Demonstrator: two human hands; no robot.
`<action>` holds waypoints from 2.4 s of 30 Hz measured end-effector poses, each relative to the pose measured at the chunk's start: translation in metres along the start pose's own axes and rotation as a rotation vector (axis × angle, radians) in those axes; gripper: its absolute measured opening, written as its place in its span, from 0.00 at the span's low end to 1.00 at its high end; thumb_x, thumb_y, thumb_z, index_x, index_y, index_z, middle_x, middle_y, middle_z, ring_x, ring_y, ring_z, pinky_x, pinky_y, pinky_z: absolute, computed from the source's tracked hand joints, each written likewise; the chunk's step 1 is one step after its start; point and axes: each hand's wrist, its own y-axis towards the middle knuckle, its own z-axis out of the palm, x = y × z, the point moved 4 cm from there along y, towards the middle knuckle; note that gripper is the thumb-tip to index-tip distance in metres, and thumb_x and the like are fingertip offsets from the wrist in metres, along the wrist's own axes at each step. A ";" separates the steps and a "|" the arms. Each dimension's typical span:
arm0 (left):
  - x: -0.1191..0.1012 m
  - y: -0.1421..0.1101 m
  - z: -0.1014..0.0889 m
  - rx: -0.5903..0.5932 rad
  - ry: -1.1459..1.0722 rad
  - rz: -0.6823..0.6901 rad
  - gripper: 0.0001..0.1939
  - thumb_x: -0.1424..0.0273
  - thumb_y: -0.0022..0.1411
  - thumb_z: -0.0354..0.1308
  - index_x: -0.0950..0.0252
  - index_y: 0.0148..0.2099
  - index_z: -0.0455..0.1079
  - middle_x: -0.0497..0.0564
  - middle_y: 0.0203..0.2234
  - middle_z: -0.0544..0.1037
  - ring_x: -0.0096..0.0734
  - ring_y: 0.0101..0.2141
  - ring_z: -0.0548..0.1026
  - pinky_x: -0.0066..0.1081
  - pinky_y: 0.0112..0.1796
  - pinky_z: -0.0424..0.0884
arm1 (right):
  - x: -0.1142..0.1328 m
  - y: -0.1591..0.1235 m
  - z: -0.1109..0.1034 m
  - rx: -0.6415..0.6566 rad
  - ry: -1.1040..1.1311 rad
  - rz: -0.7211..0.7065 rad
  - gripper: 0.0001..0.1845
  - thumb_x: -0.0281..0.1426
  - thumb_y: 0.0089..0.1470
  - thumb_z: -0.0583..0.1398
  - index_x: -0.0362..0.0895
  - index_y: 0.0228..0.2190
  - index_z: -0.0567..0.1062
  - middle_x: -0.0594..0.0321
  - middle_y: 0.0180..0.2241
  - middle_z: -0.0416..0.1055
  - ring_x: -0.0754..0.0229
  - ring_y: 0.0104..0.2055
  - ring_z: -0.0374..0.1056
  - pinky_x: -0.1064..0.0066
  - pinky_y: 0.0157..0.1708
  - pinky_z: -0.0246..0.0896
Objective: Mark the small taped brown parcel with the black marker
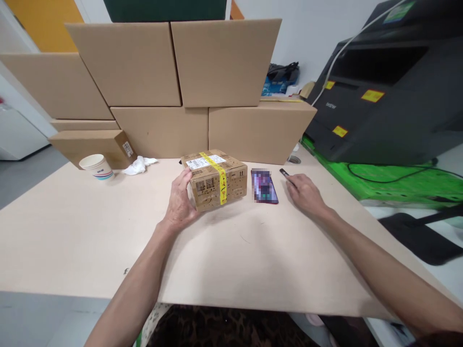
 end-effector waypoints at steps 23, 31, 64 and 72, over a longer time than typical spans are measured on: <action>0.002 0.000 0.001 -0.001 0.005 0.010 0.63 0.59 0.50 0.78 0.57 0.77 0.42 0.65 0.69 0.59 0.63 0.68 0.63 0.67 0.63 0.68 | 0.012 0.018 0.019 0.103 -0.072 -0.117 0.37 0.17 0.55 0.55 0.52 0.62 0.75 0.47 0.68 0.60 0.36 0.65 0.59 0.41 0.55 0.65; 0.004 -0.002 0.002 0.017 0.008 -0.019 0.62 0.57 0.52 0.76 0.51 0.77 0.40 0.63 0.70 0.58 0.63 0.69 0.62 0.69 0.62 0.69 | 0.016 0.015 0.032 0.037 -0.010 -0.104 0.32 0.20 0.60 0.50 0.47 0.60 0.77 0.42 0.66 0.64 0.35 0.63 0.62 0.40 0.55 0.64; 0.016 -0.008 -0.003 0.054 0.041 -0.034 0.73 0.57 0.39 0.82 0.47 0.78 0.40 0.60 0.72 0.57 0.68 0.69 0.61 0.71 0.65 0.63 | 0.008 0.007 0.016 -0.059 0.218 -0.058 0.33 0.50 0.70 0.47 0.46 0.60 0.77 0.41 0.67 0.64 0.33 0.68 0.57 0.35 0.60 0.56; 0.021 -0.008 -0.005 0.049 0.029 -0.029 0.76 0.59 0.35 0.84 0.46 0.77 0.40 0.60 0.70 0.57 0.66 0.69 0.60 0.68 0.66 0.61 | 0.019 0.009 -0.002 0.015 0.282 -0.063 0.32 0.51 0.70 0.48 0.49 0.62 0.75 0.45 0.67 0.64 0.36 0.69 0.57 0.35 0.63 0.55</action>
